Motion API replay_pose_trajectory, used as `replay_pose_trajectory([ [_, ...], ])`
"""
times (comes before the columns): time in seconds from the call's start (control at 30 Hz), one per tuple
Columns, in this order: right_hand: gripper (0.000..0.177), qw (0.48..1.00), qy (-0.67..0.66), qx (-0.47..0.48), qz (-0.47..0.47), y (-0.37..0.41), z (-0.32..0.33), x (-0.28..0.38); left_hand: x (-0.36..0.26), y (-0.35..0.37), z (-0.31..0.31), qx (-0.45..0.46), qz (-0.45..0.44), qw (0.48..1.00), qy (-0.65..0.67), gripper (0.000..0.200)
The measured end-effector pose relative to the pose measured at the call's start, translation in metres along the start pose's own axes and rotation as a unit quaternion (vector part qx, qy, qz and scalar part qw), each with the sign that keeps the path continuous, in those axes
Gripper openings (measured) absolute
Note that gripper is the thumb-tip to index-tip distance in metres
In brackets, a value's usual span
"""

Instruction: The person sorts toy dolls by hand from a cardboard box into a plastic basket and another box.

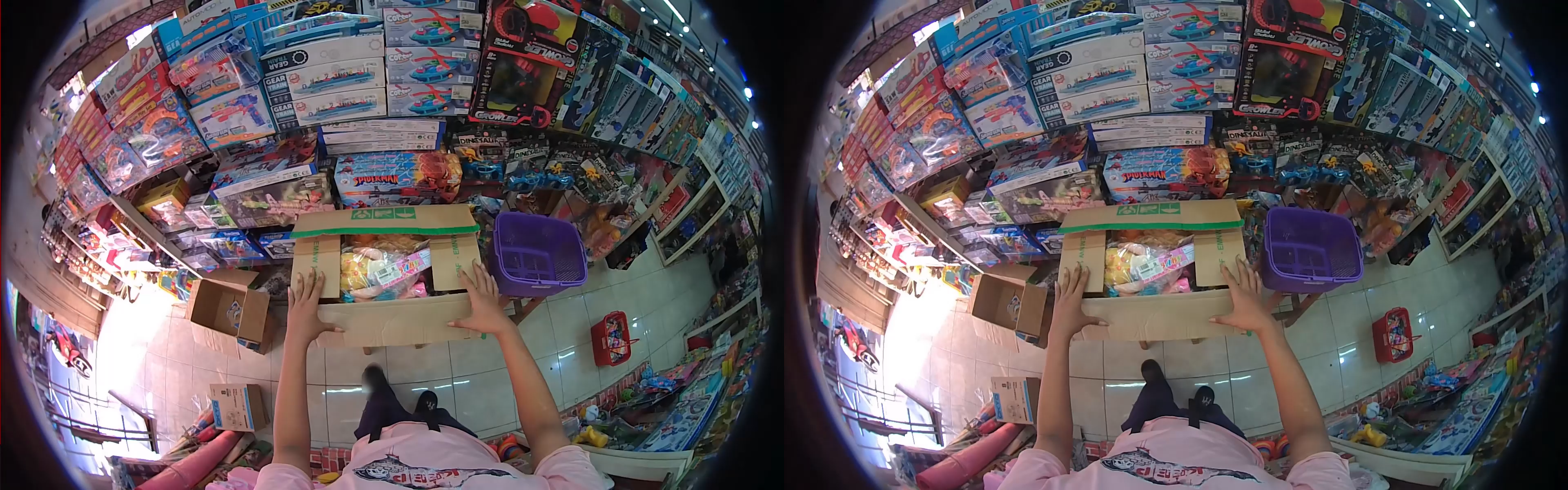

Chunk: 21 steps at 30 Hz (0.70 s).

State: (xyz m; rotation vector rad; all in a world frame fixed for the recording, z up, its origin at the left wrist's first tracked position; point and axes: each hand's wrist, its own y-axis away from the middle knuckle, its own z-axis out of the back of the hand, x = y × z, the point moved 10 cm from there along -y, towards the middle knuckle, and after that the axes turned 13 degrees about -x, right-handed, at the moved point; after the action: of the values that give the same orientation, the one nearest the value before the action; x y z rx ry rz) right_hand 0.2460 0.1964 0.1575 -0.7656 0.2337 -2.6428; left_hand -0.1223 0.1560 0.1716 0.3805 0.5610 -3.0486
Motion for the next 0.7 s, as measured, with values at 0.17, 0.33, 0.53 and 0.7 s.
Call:
replay_pose_trajectory([
  [0.17, 0.108, 0.974, 0.203, -0.101, -0.024, -0.02, -0.024, 0.002, 0.02, -0.005, -0.018, -0.084, -0.025, 0.996, -0.003, 0.104],
  [0.33, 0.089, 0.965, 0.228, -0.131, -0.019, -0.016, -0.021, 0.004, 0.023, -0.002, -0.02, -0.127, -0.044, 0.991, 0.018, 0.077],
  [0.53, 0.067, 0.963, 0.221, -0.154, 0.0, -0.018, -0.012, 0.015, 0.018, 0.001, -0.011, -0.132, -0.089, 0.987, 0.033, 0.056],
  [0.7, 0.06, 0.966, 0.202, -0.158, 0.009, -0.008, -0.009, 0.011, 0.025, 0.013, -0.013, -0.121, -0.117, 0.982, 0.086, 0.04],
])
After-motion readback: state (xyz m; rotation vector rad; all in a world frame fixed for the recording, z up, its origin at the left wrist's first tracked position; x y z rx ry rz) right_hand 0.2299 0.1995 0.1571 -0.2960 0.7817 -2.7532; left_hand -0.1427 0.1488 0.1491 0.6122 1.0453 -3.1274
